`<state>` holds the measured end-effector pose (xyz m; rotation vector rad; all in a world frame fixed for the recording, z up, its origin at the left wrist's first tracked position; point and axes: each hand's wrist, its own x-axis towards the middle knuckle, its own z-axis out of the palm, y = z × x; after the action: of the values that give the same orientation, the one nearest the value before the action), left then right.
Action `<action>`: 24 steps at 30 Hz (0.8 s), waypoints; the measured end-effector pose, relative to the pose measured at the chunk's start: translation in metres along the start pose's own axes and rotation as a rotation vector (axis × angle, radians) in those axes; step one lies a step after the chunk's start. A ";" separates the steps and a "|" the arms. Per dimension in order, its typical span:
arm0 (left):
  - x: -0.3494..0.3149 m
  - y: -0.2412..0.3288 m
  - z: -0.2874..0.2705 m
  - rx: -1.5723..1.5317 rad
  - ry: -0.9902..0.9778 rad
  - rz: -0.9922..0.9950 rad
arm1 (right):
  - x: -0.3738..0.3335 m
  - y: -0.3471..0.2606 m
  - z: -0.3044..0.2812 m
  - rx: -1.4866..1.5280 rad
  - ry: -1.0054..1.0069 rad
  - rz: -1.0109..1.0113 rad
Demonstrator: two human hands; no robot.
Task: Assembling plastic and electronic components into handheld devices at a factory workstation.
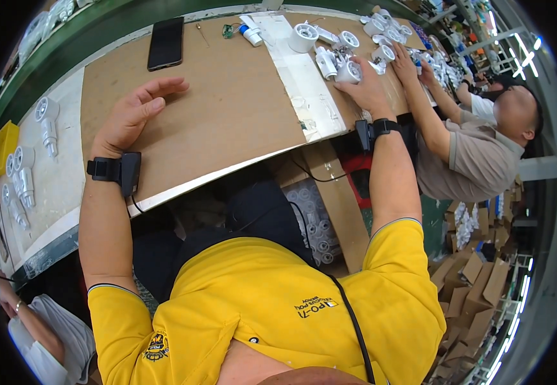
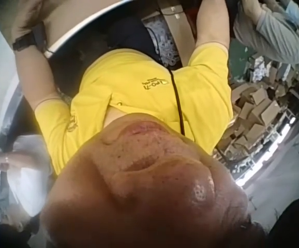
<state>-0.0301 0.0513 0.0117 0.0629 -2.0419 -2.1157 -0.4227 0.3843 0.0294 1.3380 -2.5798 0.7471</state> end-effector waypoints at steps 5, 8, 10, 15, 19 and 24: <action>0.000 -0.005 -0.011 -0.071 0.051 0.028 | -0.021 -0.002 -0.010 -0.429 0.127 -0.124; -0.001 -0.002 -0.013 -0.113 0.062 0.050 | -0.045 -0.019 -0.005 -0.293 0.197 -0.091; 0.000 -0.001 -0.012 -0.119 0.046 0.041 | -0.063 -0.035 -0.002 -0.221 0.232 -0.074; -0.004 0.000 -0.005 -0.093 -0.017 -0.020 | -0.097 -0.101 0.001 0.122 0.140 0.275; -0.004 0.016 0.039 0.170 -0.198 -0.070 | -0.104 -0.153 0.025 0.314 0.152 0.300; 0.002 0.018 0.109 0.566 -0.027 0.006 | -0.089 -0.221 0.065 0.657 0.131 0.320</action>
<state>-0.0480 0.1581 0.0351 0.1094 -2.5810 -1.4756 -0.1871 0.3115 0.0229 0.9392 -2.5647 1.7861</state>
